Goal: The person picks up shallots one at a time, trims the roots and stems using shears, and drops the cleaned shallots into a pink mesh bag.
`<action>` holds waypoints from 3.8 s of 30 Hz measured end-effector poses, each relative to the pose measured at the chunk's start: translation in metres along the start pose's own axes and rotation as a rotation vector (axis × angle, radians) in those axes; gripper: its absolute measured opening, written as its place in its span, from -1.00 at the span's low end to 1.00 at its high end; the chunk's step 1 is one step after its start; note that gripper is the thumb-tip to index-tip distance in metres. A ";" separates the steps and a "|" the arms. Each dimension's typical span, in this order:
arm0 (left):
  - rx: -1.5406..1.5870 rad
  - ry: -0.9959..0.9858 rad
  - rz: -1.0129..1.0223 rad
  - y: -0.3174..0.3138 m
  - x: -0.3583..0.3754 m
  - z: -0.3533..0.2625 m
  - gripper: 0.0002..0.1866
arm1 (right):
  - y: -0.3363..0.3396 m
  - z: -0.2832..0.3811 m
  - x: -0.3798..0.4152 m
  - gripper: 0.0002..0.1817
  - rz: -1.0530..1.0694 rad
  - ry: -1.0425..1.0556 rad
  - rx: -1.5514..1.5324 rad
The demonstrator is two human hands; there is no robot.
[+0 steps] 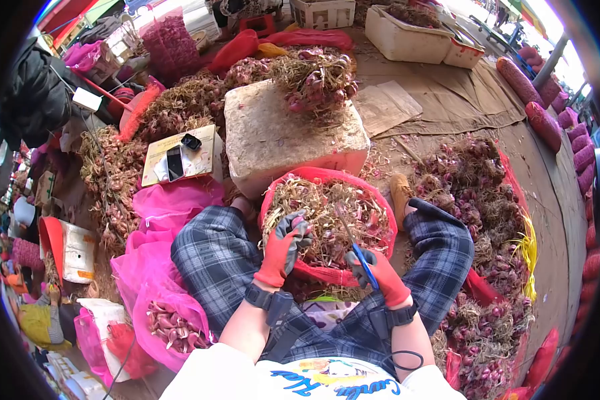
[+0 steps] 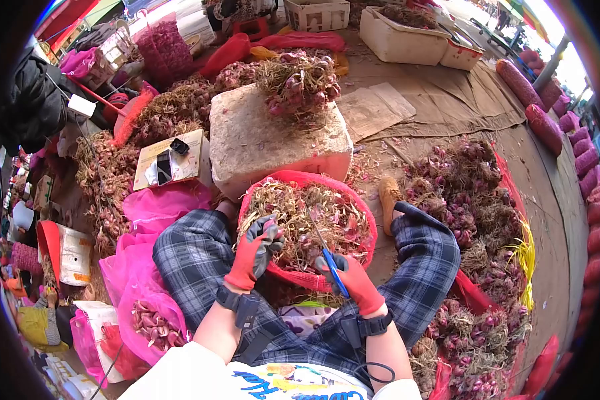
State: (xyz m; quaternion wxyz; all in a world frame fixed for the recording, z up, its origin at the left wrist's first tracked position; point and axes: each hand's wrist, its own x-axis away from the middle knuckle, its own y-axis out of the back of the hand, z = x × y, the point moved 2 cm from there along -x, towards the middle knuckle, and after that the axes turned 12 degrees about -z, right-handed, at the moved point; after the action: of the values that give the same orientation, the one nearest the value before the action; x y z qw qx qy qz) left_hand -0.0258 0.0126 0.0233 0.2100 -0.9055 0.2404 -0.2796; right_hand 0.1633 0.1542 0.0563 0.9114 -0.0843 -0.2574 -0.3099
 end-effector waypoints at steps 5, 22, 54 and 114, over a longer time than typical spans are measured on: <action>-0.060 -0.025 0.004 -0.001 -0.001 0.002 -0.59 | -0.004 0.009 0.011 -0.71 0.017 -0.125 -0.020; -0.399 0.028 0.258 -0.031 0.025 0.002 -0.75 | -0.029 0.003 -0.030 -0.64 -0.145 0.189 -0.451; -1.059 -0.755 0.300 -0.039 0.033 0.001 -0.48 | -0.012 0.014 -0.038 -0.70 -0.013 0.123 -0.420; 0.409 0.725 0.338 -0.049 0.039 0.021 -0.81 | -0.011 0.021 -0.028 -0.86 -0.460 0.165 -0.434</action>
State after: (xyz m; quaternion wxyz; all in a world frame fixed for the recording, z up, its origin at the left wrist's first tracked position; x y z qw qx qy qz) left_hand 0.0310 0.0351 0.0482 0.3294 -0.6368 0.3830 -0.5824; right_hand 0.1288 0.1669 0.0594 0.7959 -0.1909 -0.1228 -0.5613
